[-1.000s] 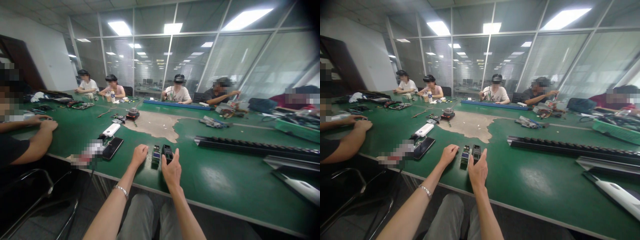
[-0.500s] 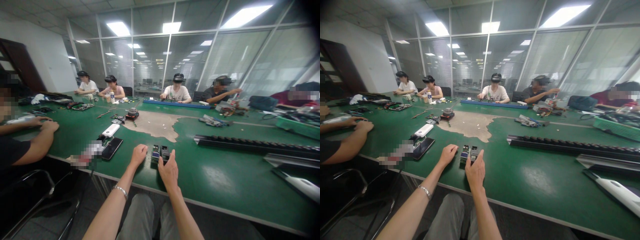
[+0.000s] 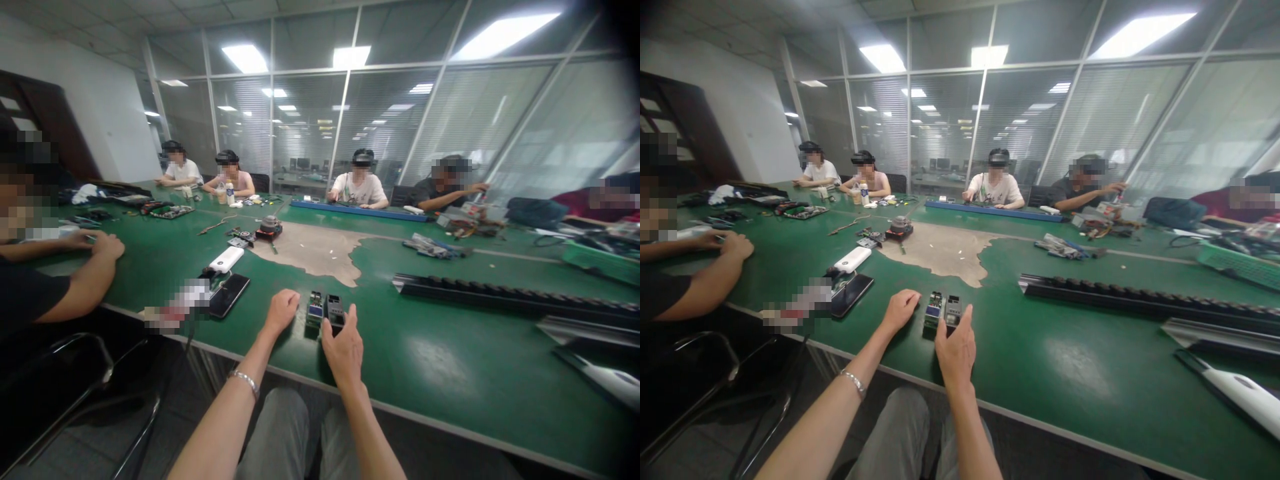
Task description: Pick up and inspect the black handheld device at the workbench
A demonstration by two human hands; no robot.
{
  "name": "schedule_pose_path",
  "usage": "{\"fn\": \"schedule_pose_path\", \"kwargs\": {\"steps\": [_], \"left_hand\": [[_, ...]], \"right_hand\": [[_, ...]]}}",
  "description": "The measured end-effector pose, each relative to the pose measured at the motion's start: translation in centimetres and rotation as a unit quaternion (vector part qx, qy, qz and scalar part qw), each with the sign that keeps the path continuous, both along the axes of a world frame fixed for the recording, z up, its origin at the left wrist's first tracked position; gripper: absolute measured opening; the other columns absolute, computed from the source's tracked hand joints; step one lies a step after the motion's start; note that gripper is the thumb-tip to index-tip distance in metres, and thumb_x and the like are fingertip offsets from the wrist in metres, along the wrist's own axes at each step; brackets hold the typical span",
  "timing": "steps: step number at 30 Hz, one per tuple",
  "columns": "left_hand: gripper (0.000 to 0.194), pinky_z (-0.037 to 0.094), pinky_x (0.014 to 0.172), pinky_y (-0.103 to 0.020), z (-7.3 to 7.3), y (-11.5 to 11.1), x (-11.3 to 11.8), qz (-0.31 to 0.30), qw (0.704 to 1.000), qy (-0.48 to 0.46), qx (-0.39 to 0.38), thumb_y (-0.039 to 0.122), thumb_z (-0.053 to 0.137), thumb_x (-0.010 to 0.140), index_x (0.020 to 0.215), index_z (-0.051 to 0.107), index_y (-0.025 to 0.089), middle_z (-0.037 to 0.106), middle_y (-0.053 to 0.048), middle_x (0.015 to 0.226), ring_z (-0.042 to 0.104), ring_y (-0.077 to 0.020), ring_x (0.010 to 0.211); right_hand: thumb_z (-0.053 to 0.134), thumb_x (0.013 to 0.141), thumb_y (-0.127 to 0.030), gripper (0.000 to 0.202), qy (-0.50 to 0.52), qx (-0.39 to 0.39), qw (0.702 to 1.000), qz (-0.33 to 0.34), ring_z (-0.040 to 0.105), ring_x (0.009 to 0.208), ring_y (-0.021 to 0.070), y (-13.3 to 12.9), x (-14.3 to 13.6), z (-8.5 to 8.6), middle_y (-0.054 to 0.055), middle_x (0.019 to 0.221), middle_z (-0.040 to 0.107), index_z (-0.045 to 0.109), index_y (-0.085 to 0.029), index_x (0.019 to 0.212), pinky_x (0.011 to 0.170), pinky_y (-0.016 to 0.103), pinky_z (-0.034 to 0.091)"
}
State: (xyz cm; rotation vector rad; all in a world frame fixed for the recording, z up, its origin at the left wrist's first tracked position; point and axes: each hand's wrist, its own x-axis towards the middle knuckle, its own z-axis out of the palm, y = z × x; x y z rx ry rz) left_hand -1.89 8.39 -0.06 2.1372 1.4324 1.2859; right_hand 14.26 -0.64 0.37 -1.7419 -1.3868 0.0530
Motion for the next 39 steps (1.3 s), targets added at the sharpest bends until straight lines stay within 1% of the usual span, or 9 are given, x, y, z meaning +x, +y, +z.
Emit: {"fn": "schedule_pose_path", "kwargs": {"steps": [3, 6, 10, 14, 19, 24, 32, 36, 39], "left_hand": [[0.032, 0.046, 0.082, -0.026, -0.1, 0.2, -0.1, 0.003, 1.000, 0.001, -0.005, 0.026, 0.043, 0.092, 0.079, 0.070, 0.018, 0.070, -0.006, 0.088, 0.062, -0.0157, 0.086], [0.031, 0.045, 0.081, -0.026, -0.3, 0.4, -0.1, 0.002, 1.000, -0.003, -0.004, 0.026, 0.044, 0.092, 0.079, 0.070, 0.017, 0.070, -0.006, 0.088, 0.062, -0.0156, 0.086], [0.029, 0.046, 0.078, -0.026, -0.5, 0.4, -0.2, 0.009, 1.000, -0.015, -0.007, 0.027, 0.044, 0.092, 0.082, 0.070, 0.017, 0.070, -0.006, 0.086, 0.062, -0.0152, 0.083], [0.029, 0.046, 0.078, -0.026, -0.4, 0.4, -0.2, 0.009, 1.000, -0.014, -0.014, 0.028, 0.044, 0.092, 0.083, 0.070, 0.018, 0.070, -0.006, 0.086, 0.062, -0.0154, 0.083], [0.029, 0.046, 0.079, -0.027, -0.3, 0.4, -0.3, 0.003, 1.000, -0.020, -0.010, 0.027, 0.044, 0.092, 0.085, 0.070, 0.017, 0.070, -0.007, 0.087, 0.062, -0.0157, 0.084], [0.030, 0.047, 0.080, -0.028, -0.1, 0.2, -0.3, -0.001, 1.000, -0.015, -0.011, 0.027, 0.043, 0.092, 0.084, 0.070, 0.018, 0.070, -0.007, 0.087, 0.062, -0.0163, 0.085], [0.032, 0.045, 0.078, -0.026, 0.0, 0.3, -0.3, -0.005, 1.000, -0.004, 0.002, 0.027, 0.041, 0.093, 0.080, 0.069, 0.018, 0.070, -0.006, 0.086, 0.062, -0.0158, 0.083], [0.032, 0.045, 0.078, -0.026, 0.0, 0.3, -0.3, -0.002, 1.000, -0.001, -0.001, 0.027, 0.041, 0.093, 0.080, 0.069, 0.018, 0.070, -0.006, 0.087, 0.061, -0.0159, 0.084], [0.032, 0.045, 0.080, -0.026, 0.0, 0.3, -0.2, -0.003, 1.000, -0.003, -0.007, 0.026, 0.041, 0.093, 0.081, 0.070, 0.018, 0.070, -0.006, 0.089, 0.061, -0.0157, 0.085]], "right_hand": [[0.047, 0.087, -0.046, 0.079, 0.022, 0.000, 1.000, -0.019, 0.059, 0.107, 0.0315, 0.0, 0.2, 0.7, 0.020, 0.125, 0.058, 0.016, -0.008, 0.149, 0.089, 0.041, 0.045], [0.046, 0.088, -0.049, 0.080, 0.030, 0.029, 0.999, -0.017, 0.059, 0.109, 0.0309, 0.1, -0.1, 2.1, 0.019, 0.127, 0.057, 0.015, -0.009, 0.149, 0.089, 0.040, 0.044], [0.045, 0.088, -0.052, 0.080, 0.021, 0.046, 0.999, 0.009, 0.060, 0.107, 0.0298, 0.4, -1.7, 4.1, 0.019, 0.126, 0.058, 0.016, -0.009, 0.149, 0.087, 0.039, 0.045], [0.043, 0.089, -0.051, 0.079, 0.001, 0.013, 1.000, 0.004, 0.063, 0.099, 0.0304, 0.9, -3.6, 5.0, 0.021, 0.119, 0.061, 0.015, -0.007, 0.148, 0.081, 0.038, 0.046], [0.043, 0.090, -0.047, 0.077, -0.020, -0.010, 1.000, 0.010, 0.064, 0.096, 0.0299, 1.5, -4.6, 4.6, 0.022, 0.116, 0.062, 0.015, -0.006, 0.148, 0.078, 0.037, 0.046], [0.041, 0.091, -0.047, 0.076, -0.041, -0.006, 0.999, 0.005, 0.064, 0.098, 0.0298, 1.7, -4.7, 3.9, 0.024, 0.120, 0.059, 0.015, -0.004, 0.148, 0.079, 0.038, 0.046], [0.041, 0.091, -0.045, 0.076, -0.059, 0.008, 0.998, 0.010, 0.063, 0.098, 0.0298, 1.4, -5.0, 2.7, 0.024, 0.119, 0.059, 0.012, -0.002, 0.147, 0.080, 0.037, 0.046], [0.042, 0.091, -0.043, 0.077, -0.059, -0.010, 0.998, 0.014, 0.063, 0.097, 0.0302, 1.1, -5.1, 2.1, 0.024, 0.115, 0.061, 0.010, -0.002, 0.148, 0.080, 0.039, 0.046], [0.044, 0.090, -0.044, 0.079, -0.051, -0.009, 0.999, 0.018, 0.060, 0.105, 0.0317, 1.1, -5.1, 1.4, 0.025, 0.121, 0.058, 0.011, -0.002, 0.148, 0.085, 0.040, 0.046]]}}
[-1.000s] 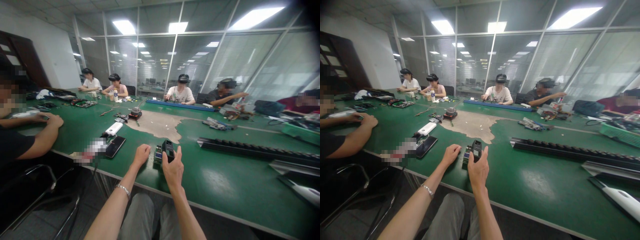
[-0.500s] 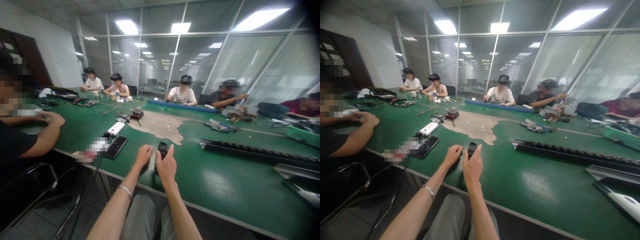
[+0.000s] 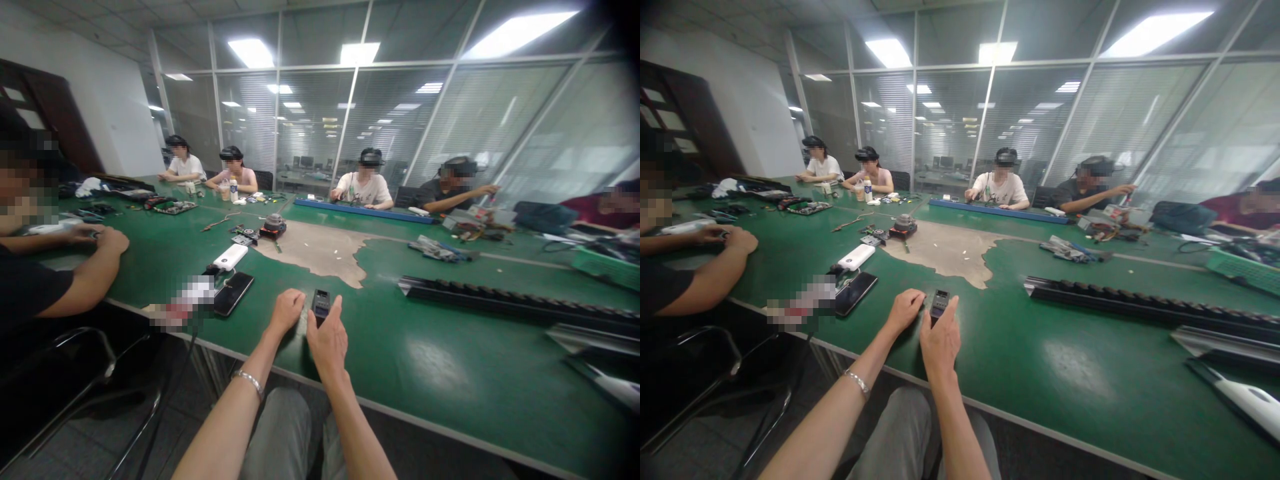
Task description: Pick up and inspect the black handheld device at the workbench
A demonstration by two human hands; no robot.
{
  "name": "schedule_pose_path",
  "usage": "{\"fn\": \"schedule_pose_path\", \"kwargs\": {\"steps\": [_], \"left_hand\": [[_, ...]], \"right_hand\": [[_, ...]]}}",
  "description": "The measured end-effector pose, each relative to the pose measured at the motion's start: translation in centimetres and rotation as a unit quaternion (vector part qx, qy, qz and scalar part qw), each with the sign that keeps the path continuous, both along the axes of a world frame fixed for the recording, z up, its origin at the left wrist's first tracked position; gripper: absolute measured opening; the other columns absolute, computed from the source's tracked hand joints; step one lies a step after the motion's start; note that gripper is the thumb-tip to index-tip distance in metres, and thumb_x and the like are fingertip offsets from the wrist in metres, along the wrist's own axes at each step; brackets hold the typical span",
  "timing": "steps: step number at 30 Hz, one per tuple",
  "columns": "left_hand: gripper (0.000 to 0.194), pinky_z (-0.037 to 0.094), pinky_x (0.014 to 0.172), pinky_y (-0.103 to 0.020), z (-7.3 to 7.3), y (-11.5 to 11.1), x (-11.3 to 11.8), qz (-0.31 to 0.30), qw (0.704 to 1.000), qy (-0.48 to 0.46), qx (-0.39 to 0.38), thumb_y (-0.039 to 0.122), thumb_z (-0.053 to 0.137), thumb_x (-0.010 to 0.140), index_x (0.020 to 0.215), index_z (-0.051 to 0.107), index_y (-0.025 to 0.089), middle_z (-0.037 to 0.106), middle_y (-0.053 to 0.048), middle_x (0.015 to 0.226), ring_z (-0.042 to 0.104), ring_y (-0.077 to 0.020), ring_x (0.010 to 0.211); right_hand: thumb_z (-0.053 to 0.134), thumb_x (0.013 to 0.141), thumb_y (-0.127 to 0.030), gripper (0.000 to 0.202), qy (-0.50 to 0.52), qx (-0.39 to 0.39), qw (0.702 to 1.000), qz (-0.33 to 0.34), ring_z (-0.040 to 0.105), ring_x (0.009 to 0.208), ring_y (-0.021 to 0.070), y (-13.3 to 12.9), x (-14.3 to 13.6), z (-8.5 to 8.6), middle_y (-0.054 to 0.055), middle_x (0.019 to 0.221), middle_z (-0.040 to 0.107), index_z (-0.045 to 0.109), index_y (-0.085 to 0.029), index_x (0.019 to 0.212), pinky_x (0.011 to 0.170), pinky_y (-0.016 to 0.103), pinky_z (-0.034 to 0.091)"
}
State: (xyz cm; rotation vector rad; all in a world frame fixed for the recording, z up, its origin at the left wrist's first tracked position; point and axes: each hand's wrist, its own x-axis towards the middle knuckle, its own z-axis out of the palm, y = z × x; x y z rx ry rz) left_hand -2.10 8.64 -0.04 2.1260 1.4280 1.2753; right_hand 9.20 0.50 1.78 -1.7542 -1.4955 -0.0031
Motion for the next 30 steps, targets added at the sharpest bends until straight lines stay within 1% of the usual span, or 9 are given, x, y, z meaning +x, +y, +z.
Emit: {"fn": "schedule_pose_path", "kwargs": {"steps": [2, 4, 5, 9, 15, 18, 20, 25, 30], "left_hand": [[0.033, 0.046, 0.080, -0.026, 0.0, 0.0, 0.0, -0.003, 1.000, -0.001, -0.001, 0.027, 0.040, 0.093, 0.081, 0.070, 0.018, 0.070, -0.006, 0.089, 0.061, -0.0155, 0.086], [0.033, 0.045, 0.081, -0.026, 0.0, 0.0, 0.0, -0.006, 1.000, -0.001, 0.003, 0.026, 0.040, 0.093, 0.081, 0.070, 0.018, 0.070, -0.006, 0.089, 0.061, -0.0153, 0.086], [0.033, 0.045, 0.081, -0.026, 0.0, 0.0, 0.0, -0.009, 1.000, 0.001, 0.006, 0.026, 0.040, 0.093, 0.080, 0.070, 0.018, 0.070, -0.006, 0.089, 0.061, -0.0153, 0.086], [0.033, 0.045, 0.081, -0.026, 0.0, 0.0, 0.1, -0.011, 1.000, 0.005, 0.011, 0.025, 0.040, 0.093, 0.080, 0.069, 0.017, 0.070, -0.006, 0.088, 0.061, -0.0152, 0.085], [0.033, 0.045, 0.080, -0.026, -0.1, 0.0, 0.1, -0.011, 1.000, 0.007, 0.018, 0.024, 0.039, 0.093, 0.080, 0.069, 0.017, 0.070, -0.006, 0.088, 0.061, -0.0150, 0.085], [0.033, 0.045, 0.080, -0.026, -0.1, 0.1, 0.1, -0.010, 1.000, 0.008, 0.017, 0.024, 0.040, 0.093, 0.079, 0.068, 0.017, 0.070, -0.005, 0.087, 0.061, -0.0151, 0.085], [0.032, 0.045, 0.080, -0.026, -0.2, 0.1, 0.1, -0.009, 1.000, 0.006, 0.015, 0.024, 0.041, 0.093, 0.080, 0.069, 0.017, 0.070, -0.005, 0.088, 0.062, -0.0152, 0.085], [0.031, 0.046, 0.081, -0.026, -0.2, 0.1, 0.1, -0.004, 1.000, 0.004, 0.014, 0.025, 0.041, 0.093, 0.081, 0.069, 0.017, 0.070, -0.006, 0.090, 0.062, -0.0151, 0.086], [0.030, 0.046, 0.080, -0.026, -0.3, 0.1, 0.1, -0.002, 1.000, 0.009, 0.015, 0.025, 0.042, 0.093, 0.083, 0.069, 0.017, 0.070, -0.006, 0.088, 0.062, -0.0152, 0.085]], "right_hand": [[0.048, 0.087, -0.047, 0.084, 0.006, 0.022, 1.000, 0.001, 0.053, 0.116, 0.0333, 0.2, 0.0, -0.4, 0.027, 0.133, 0.048, 0.011, -0.001, 0.148, 0.091, 0.042, 0.043], [0.051, 0.084, -0.049, 0.088, 0.012, 0.033, 0.999, -0.002, 0.048, 0.123, 0.0343, 0.4, 0.0, -0.8, 0.028, 0.140, 0.041, 0.011, -0.001, 0.148, 0.095, 0.042, 0.041], [0.051, 0.084, -0.049, 0.088, 0.015, 0.029, 0.999, -0.003, 0.049, 0.122, 0.0343, 0.5, 0.0, -0.9, 0.028, 0.139, 0.041, 0.011, -0.001, 0.148, 0.095, 0.042, 0.041], [0.045, 0.088, -0.045, 0.080, 0.018, 0.004, 1.000, -0.005, 0.057, 0.110, 0.0322, 0.7, 0.2, -1.0, 0.027, 0.128, 0.052, 0.012, -0.001, 0.147, 0.089, 0.041, 0.044], [0.045, 0.088, -0.044, 0.079, 0.018, 0.000, 0.999, -0.027, 0.058, 0.108, 0.0313, 0.6, 0.8, -1.2, 0.026, 0.127, 0.054, 0.014, -0.002, 0.147, 0.088, 0.040, 0.044], [0.048, 0.087, -0.048, 0.084, 0.022, 0.012, 0.999, -0.023, 0.054, 0.115, 0.0326, 0.5, 1.1, -1.1, 0.027, 0.132, 0.049, 0.014, -0.002, 0.147, 0.092, 0.040, 0.042], [0.048, 0.086, -0.050, 0.085, 0.021, 0.019, 0.999, -0.019, 0.053, 0.116, 0.0331, 0.4, 1.2, -0.9, 0.026, 0.135, 0.047, 0.013, -0.002, 0.148, 0.093, 0.041, 0.041], [0.044, 0.089, -0.048, 0.080, 0.032, -0.015, 0.999, -0.028, 0.062, 0.100, 0.0297, 0.3, 1.2, 0.1, 0.022, 0.121, 0.059, 0.011, -0.005, 0.148, 0.083, 0.038, 0.045], [0.043, 0.089, -0.050, 0.080, 0.058, 0.007, 0.998, -0.024, 0.062, 0.100, 0.0302, 0.5, 1.4, 2.1, 0.020, 0.119, 0.061, 0.013, -0.006, 0.148, 0.082, 0.038, 0.045]]}}
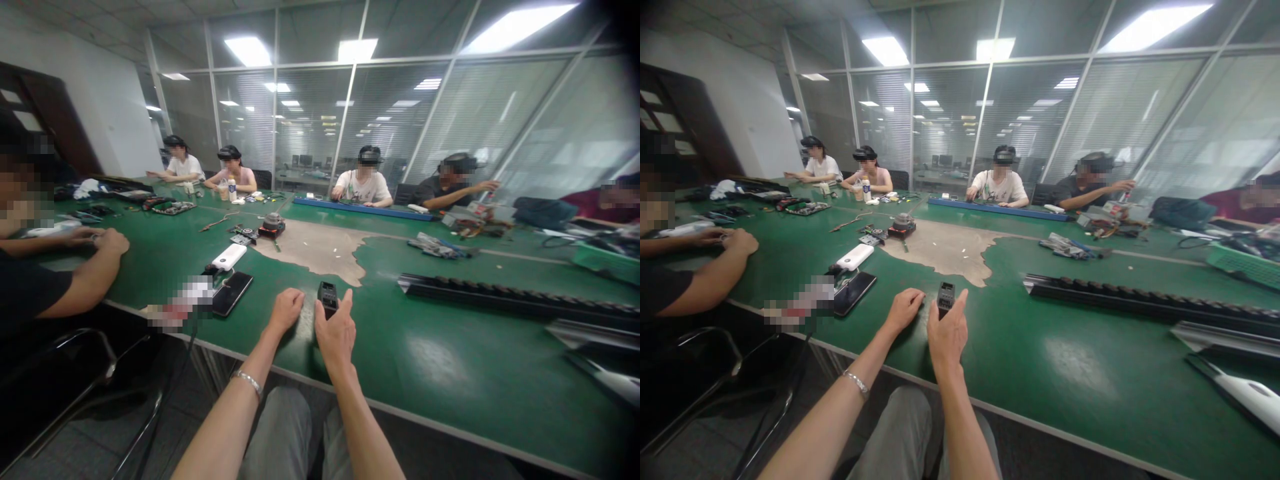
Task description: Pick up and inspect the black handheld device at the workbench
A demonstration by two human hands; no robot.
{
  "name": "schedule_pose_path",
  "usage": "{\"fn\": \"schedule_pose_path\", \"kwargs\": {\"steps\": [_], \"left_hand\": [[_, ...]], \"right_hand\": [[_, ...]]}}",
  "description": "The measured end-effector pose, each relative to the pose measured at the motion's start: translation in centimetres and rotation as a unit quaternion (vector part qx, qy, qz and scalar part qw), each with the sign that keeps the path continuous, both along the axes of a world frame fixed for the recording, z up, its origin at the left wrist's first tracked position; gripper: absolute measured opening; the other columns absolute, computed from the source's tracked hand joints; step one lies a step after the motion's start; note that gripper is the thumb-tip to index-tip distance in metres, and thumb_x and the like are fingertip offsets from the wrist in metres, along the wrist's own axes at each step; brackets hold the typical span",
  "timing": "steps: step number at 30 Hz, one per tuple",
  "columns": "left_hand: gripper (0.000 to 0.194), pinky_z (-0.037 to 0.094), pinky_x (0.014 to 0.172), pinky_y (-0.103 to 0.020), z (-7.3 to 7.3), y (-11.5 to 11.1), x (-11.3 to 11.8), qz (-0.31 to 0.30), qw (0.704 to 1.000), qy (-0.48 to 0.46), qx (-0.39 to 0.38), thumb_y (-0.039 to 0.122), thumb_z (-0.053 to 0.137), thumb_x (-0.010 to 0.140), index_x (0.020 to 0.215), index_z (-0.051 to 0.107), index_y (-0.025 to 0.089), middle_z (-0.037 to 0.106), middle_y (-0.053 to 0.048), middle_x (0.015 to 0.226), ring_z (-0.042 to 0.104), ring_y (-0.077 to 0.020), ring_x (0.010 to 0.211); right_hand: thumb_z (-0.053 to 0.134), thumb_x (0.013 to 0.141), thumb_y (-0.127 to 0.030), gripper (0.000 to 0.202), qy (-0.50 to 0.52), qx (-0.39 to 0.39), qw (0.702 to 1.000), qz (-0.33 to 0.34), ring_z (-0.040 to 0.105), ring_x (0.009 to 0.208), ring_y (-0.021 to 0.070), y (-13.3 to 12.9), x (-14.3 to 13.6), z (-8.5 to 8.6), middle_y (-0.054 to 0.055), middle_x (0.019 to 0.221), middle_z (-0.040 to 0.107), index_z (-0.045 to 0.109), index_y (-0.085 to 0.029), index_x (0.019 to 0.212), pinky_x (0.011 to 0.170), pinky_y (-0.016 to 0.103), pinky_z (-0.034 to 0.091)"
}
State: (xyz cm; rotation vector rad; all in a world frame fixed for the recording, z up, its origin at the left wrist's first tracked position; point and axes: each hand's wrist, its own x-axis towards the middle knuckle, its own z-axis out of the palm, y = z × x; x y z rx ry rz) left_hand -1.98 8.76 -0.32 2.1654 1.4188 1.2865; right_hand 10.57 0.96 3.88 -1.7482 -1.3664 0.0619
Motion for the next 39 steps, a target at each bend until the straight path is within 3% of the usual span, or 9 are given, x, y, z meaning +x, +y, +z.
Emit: {"fn": "schedule_pose_path", "kwargs": {"steps": [4, 7, 14, 25, 31, 39], "left_hand": [[0.028, 0.046, 0.080, -0.026, -0.2, 0.1, 0.0, 0.004, 1.000, -0.005, -0.001, 0.025, 0.044, 0.092, 0.084, 0.070, 0.018, 0.070, -0.005, 0.087, 0.062, -0.0152, 0.085], [0.029, 0.046, 0.081, -0.026, -0.3, 0.2, 0.0, 0.000, 1.000, -0.010, -0.001, 0.025, 0.043, 0.092, 0.083, 0.070, 0.018, 0.070, -0.005, 0.088, 0.062, -0.0149, 0.085], [0.031, 0.046, 0.081, -0.026, 0.0, 0.0, 0.1, -0.003, 1.000, 0.000, -0.001, 0.026, 0.043, 0.092, 0.078, 0.069, 0.017, 0.070, -0.006, 0.088, 0.062, -0.0153, 0.086], [0.032, 0.046, 0.083, -0.026, 0.2, -0.1, 0.2, -0.003, 1.000, 0.007, -0.007, 0.026, 0.042, 0.092, 0.080, 0.069, 0.017, 0.070, -0.006, 0.089, 0.062, -0.0155, 0.087], [0.032, 0.047, 0.085, -0.027, 0.2, -0.3, 0.3, -0.005, 1.000, 0.004, -0.007, 0.026, 0.041, 0.092, 0.081, 0.070, 0.018, 0.070, -0.006, 0.090, 0.062, -0.0159, 0.088], [0.032, 0.047, 0.084, -0.027, 0.2, -0.3, 0.1, -0.004, 1.000, 0.006, 0.002, 0.025, 0.041, 0.092, 0.081, 0.070, 0.018, 0.070, -0.006, 0.090, 0.063, -0.0158, 0.088]], "right_hand": [[0.046, 0.087, -0.051, 0.081, 0.030, 0.047, 0.998, 0.004, 0.060, 0.106, 0.0310, 0.0, 1.3, 1.8, 0.016, 0.123, 0.060, 0.013, -0.011, 0.149, 0.086, 0.039, 0.045], [0.049, 0.086, -0.050, 0.083, 0.029, 0.066, 0.997, -0.013, 0.059, 0.110, 0.0314, -0.3, 3.0, 2.0, 0.016, 0.128, 0.058, 0.012, -0.012, 0.150, 0.090, 0.040, 0.043], [0.049, 0.086, -0.049, 0.083, 0.019, 0.027, 0.999, -0.026, 0.061, 0.107, 0.0324, -0.9, 6.0, -0.8, 0.017, 0.126, 0.059, 0.012, -0.010, 0.150, 0.088, 0.041, 0.045], [0.047, 0.086, -0.048, 0.084, -0.008, -0.006, 1.000, -0.025, 0.057, 0.112, 0.0343, -1.0, 6.4, -3.5, 0.023, 0.131, 0.053, 0.010, -0.006, 0.149, 0.090, 0.043, 0.044], [0.050, 0.083, -0.054, 0.090, -0.029, 0.028, 0.999, -0.021, 0.043, 0.127, 0.0360, -1.2, 6.3, -4.1, 0.027, 0.143, 0.037, 0.015, -0.001, 0.148, 0.100, 0.045, 0.038], [0.045, 0.086, -0.055, 0.086, -0.040, 0.031, 0.999, -0.012, 0.045, 0.125, 0.0337, -1.3, 6.6, -4.6, 0.026, 0.141, 0.040, 0.018, -0.001, 0.147, 0.101, 0.044, 0.037]]}}
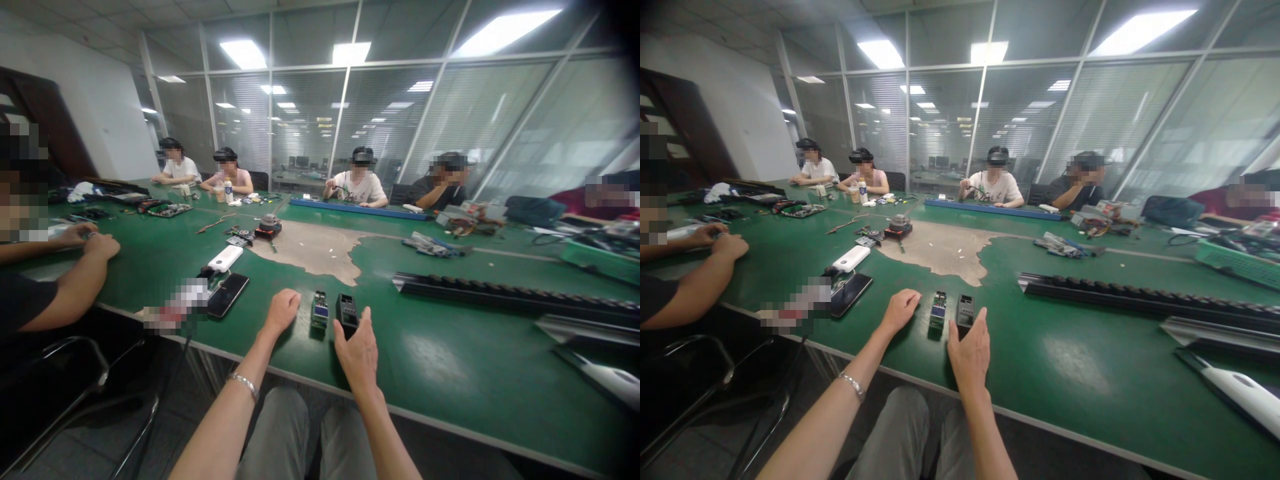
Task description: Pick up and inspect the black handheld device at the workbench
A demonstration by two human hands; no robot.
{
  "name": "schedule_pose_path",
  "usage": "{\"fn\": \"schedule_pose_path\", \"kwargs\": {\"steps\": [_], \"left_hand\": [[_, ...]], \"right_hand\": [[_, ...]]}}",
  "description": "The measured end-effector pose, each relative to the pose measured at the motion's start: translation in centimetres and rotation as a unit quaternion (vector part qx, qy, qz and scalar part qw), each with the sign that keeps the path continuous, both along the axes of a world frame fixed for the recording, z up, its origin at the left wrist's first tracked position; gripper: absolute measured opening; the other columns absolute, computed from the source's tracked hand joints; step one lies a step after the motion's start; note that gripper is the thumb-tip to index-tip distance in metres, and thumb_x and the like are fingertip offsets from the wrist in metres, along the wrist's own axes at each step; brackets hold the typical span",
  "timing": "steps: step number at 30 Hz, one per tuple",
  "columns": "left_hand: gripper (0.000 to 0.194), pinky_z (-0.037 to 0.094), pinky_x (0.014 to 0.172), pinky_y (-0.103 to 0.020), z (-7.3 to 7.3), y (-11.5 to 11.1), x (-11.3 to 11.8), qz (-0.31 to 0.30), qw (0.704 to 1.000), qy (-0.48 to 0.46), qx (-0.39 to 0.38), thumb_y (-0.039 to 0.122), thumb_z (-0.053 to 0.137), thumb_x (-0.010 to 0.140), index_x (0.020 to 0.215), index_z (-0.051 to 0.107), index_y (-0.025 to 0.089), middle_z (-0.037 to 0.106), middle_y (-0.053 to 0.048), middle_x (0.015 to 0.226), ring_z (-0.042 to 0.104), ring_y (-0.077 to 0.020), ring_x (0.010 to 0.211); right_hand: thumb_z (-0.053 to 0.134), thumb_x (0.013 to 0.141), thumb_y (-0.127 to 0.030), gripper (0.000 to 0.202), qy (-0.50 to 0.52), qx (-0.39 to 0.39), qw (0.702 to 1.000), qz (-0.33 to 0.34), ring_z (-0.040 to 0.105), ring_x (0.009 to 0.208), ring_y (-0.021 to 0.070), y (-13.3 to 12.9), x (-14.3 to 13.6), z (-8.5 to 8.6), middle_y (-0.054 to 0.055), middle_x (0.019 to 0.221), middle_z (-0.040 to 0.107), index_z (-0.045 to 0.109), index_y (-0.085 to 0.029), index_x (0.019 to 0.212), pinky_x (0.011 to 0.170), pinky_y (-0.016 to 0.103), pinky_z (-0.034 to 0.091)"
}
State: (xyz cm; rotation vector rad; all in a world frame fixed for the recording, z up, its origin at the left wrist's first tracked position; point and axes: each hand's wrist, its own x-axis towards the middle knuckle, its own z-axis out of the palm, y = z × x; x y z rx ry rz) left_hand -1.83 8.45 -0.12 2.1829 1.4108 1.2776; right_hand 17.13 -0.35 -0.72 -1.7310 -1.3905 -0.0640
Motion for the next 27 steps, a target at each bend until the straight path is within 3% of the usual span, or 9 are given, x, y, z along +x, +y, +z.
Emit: {"fn": "schedule_pose_path", "kwargs": {"steps": [13, 20, 27], "left_hand": [[0.031, 0.047, 0.085, -0.027, 0.2, -0.2, -0.3, -0.002, 1.000, 0.000, -0.003, 0.024, 0.041, 0.093, 0.082, 0.070, 0.018, 0.071, -0.006, 0.090, 0.062, -0.0160, 0.088], [0.030, 0.046, 0.084, -0.027, -0.1, 0.1, -0.3, 0.002, 1.000, -0.004, -0.007, 0.026, 0.043, 0.093, 0.082, 0.070, 0.018, 0.070, -0.006, 0.089, 0.062, -0.0158, 0.088], [0.029, 0.047, 0.081, -0.027, -0.2, 0.1, -0.3, 0.005, 1.000, -0.016, -0.006, 0.027, 0.043, 0.093, 0.084, 0.069, 0.017, 0.069, -0.006, 0.087, 0.062, -0.0156, 0.085]], "right_hand": [[0.045, 0.087, -0.053, 0.079, 0.029, -0.034, 0.999, 0.000, 0.058, 0.110, 0.0323, -0.4, -0.2, 0.7, 0.019, 0.128, 0.056, 0.021, -0.009, 0.148, 0.090, 0.041, 0.044], [0.046, 0.084, -0.057, 0.082, 0.078, 0.009, 0.997, -0.015, 0.056, 0.113, 0.0314, 0.1, -0.6, 3.7, 0.017, 0.127, 0.058, 0.025, -0.009, 0.147, 0.092, 0.040, 0.042], [0.047, 0.085, -0.056, 0.081, 0.068, 0.017, 0.997, 0.017, 0.060, 0.107, 0.0313, 0.9, -3.5, 6.1, 0.015, 0.121, 0.062, 0.023, -0.010, 0.147, 0.088, 0.039, 0.044]]}}
